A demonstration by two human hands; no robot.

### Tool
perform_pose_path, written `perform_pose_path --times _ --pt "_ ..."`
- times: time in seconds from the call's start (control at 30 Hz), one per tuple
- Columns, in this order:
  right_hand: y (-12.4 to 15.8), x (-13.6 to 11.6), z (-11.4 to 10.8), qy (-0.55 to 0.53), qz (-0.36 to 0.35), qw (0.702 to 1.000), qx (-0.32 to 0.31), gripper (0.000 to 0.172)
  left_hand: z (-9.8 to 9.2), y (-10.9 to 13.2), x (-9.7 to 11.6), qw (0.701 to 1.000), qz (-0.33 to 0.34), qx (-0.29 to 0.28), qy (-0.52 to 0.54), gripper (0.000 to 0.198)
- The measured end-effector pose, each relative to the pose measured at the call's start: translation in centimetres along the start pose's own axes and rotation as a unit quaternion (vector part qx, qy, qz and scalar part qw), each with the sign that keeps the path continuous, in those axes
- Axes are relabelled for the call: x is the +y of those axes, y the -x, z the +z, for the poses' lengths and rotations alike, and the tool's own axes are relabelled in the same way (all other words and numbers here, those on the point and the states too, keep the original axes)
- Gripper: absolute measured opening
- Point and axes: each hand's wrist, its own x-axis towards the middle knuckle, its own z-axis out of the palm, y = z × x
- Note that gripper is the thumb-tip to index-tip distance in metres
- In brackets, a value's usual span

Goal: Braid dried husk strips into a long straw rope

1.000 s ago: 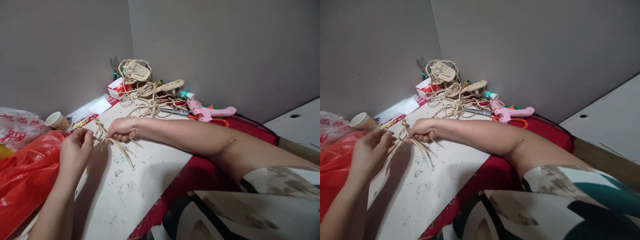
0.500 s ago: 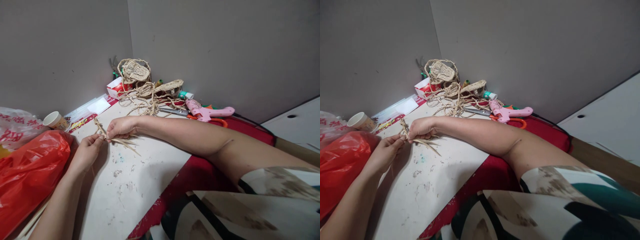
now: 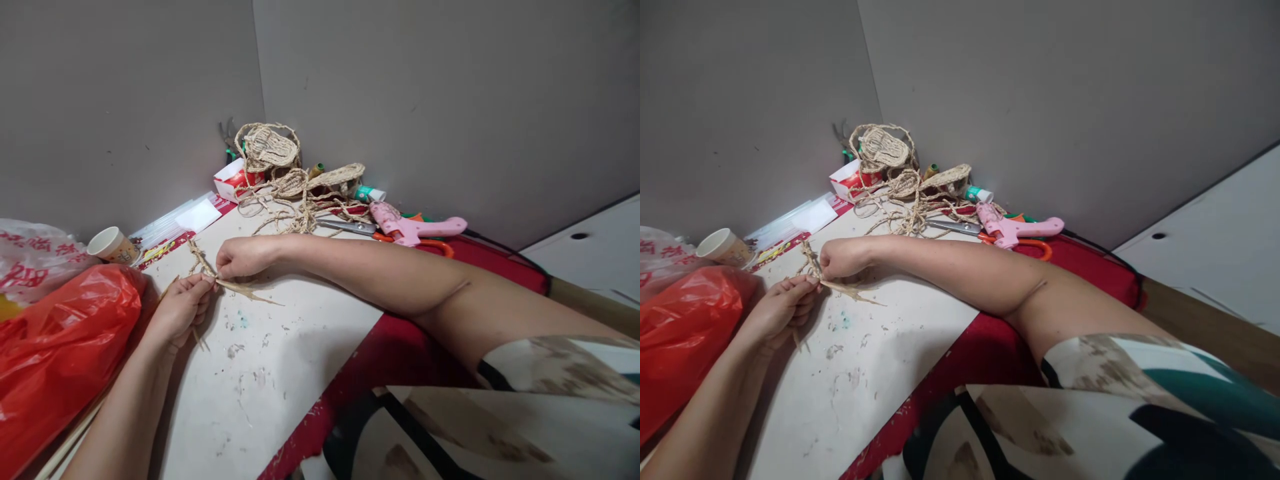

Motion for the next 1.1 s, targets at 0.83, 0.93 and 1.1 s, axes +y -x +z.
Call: perform_pose_path --times 0.83,0.93,1.1 --pt "2.6 -3.2 2.5 0.191 -0.059 0.980 -0.007 0.017 0.8 0.4 -0.3 0.993 0.033 0.012 0.113 0.032" --pt "2.9 -3.3 1.1 0.065 -0.067 0.987 -0.129 0.024 0.5 0.3 -0.3 0.993 0.039 0.005 0.108 0.030" --pt "1.2 -1.7 -0.9 -0.023 -0.017 0.988 0.153 0.034 0.1 0.3 0.0 0.993 0.033 0.000 0.111 0.025"
